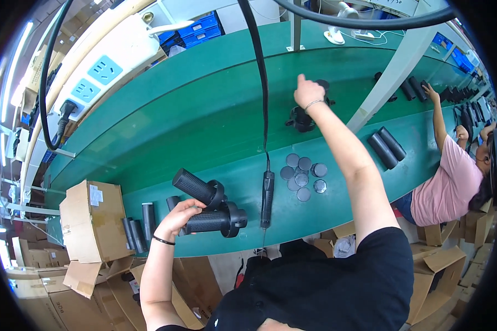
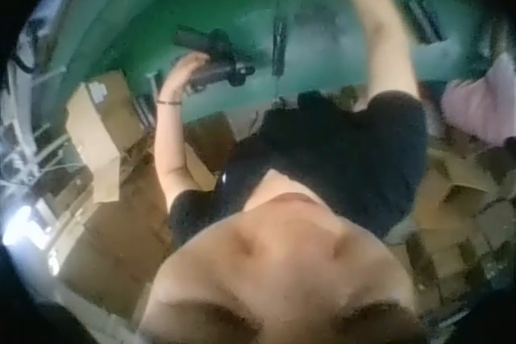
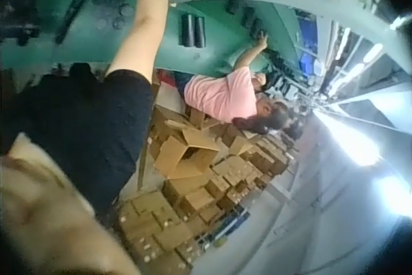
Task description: The person assembles cylindrical plastic components by installing caps onto them with an electric screwdriver.
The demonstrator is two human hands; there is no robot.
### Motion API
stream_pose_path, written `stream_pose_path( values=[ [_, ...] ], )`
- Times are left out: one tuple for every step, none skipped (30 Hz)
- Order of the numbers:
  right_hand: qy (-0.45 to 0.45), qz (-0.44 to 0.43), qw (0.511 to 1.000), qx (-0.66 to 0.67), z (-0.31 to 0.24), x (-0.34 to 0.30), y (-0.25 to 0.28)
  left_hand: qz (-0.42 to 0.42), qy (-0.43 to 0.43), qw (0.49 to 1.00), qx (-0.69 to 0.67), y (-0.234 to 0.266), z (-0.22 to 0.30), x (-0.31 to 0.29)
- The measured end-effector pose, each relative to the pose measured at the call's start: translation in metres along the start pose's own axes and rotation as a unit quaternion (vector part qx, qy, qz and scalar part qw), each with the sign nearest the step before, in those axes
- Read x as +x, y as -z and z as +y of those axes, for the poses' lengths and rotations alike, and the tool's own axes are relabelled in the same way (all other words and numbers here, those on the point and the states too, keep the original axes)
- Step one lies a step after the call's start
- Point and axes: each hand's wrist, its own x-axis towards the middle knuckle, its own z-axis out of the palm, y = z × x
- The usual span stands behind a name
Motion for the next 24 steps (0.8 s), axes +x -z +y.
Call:
stream_pose_path(
  values=[
    [0.033,0.016,0.999,-0.008,-0.006,0.002,-0.014,0.003,-0.002,1.000,0.002,-0.001,0.003,0.004],
    [0.066,0.043,0.997,-0.006,-0.010,0.003,-0.027,0.005,0.009,1.000,0.010,-0.002,0.007,0.008],
    [0.101,0.069,0.992,-0.003,-0.019,0.002,-0.035,0.011,0.021,1.000,0.017,-0.002,0.010,0.009],
    [0.120,0.066,0.991,0.002,-0.026,0.000,-0.040,0.014,0.034,0.999,0.017,-0.005,0.015,0.009],
    [0.141,0.067,0.988,-0.006,-0.033,0.000,-0.047,0.020,0.033,0.999,0.019,-0.007,0.017,0.011],
    [0.144,0.060,0.988,-0.005,-0.040,0.000,-0.054,0.012,0.031,0.999,0.017,-0.008,0.016,0.012],
    [0.148,0.053,0.988,-0.003,-0.044,0.001,-0.060,0.003,0.029,0.999,0.015,-0.008,0.015,0.015],
    [0.151,0.054,0.987,0.000,-0.045,0.003,-0.066,-0.001,0.021,1.000,0.019,-0.007,0.012,0.020],
    [0.164,0.060,0.985,-0.009,-0.049,0.002,-0.072,0.006,0.025,1.000,0.015,-0.008,0.013,0.021],
    [0.176,0.066,0.982,-0.020,-0.050,-0.001,-0.074,0.007,0.038,0.999,0.031,-0.010,0.015,0.023],
    [0.162,0.081,0.983,-0.017,-0.048,0.002,-0.074,0.006,0.052,0.998,0.046,-0.011,0.019,0.028],
    [0.154,0.126,0.980,-0.005,-0.052,-0.002,-0.059,0.000,0.055,0.996,0.063,-0.009,0.020,0.028],
    [0.112,0.157,0.979,0.060,-0.050,-0.006,-0.035,0.000,0.041,0.997,0.070,-0.008,0.022,0.029],
    [0.086,0.297,0.932,0.187,-0.034,-0.012,-0.018,-0.006,0.025,0.996,0.080,-0.009,0.025,0.033],
    [-0.005,0.224,0.932,0.286,-0.023,-0.033,0.011,-0.024,0.038,0.997,0.066,-0.009,0.029,0.034],
    [0.001,0.181,0.895,0.407,-0.001,-0.051,0.031,-0.019,0.024,0.996,0.086,-0.007,0.029,0.039],
    [0.022,-0.001,0.791,0.611,0.021,-0.075,0.049,-0.017,0.009,0.994,0.107,-0.005,0.026,0.044],
    [0.042,-0.128,0.727,0.673,0.023,-0.111,0.070,-0.022,0.004,0.994,0.108,-0.003,0.028,0.042],
    [0.148,-0.156,0.697,0.684,0.022,-0.142,0.061,-0.034,0.010,0.991,0.131,-0.005,0.036,0.041],
    [0.087,-0.253,0.688,0.675,-0.014,-0.179,0.084,-0.043,0.018,0.987,0.153,-0.001,0.036,0.039],
    [0.187,-0.284,0.711,0.616,-0.037,-0.197,0.089,-0.054,0.019,0.983,0.176,0.001,0.036,0.044],
    [0.236,-0.280,0.728,0.579,-0.062,-0.209,0.083,-0.069,-0.014,0.977,0.203,0.006,0.029,0.051],
    [0.261,-0.226,0.739,0.578,-0.083,-0.218,0.068,-0.089,-0.015,0.969,0.229,0.005,0.032,0.054],
    [0.302,-0.112,0.766,0.556,-0.107,-0.217,0.048,-0.092,-0.050,0.969,0.224,0.005,0.031,0.055]
  ],
)
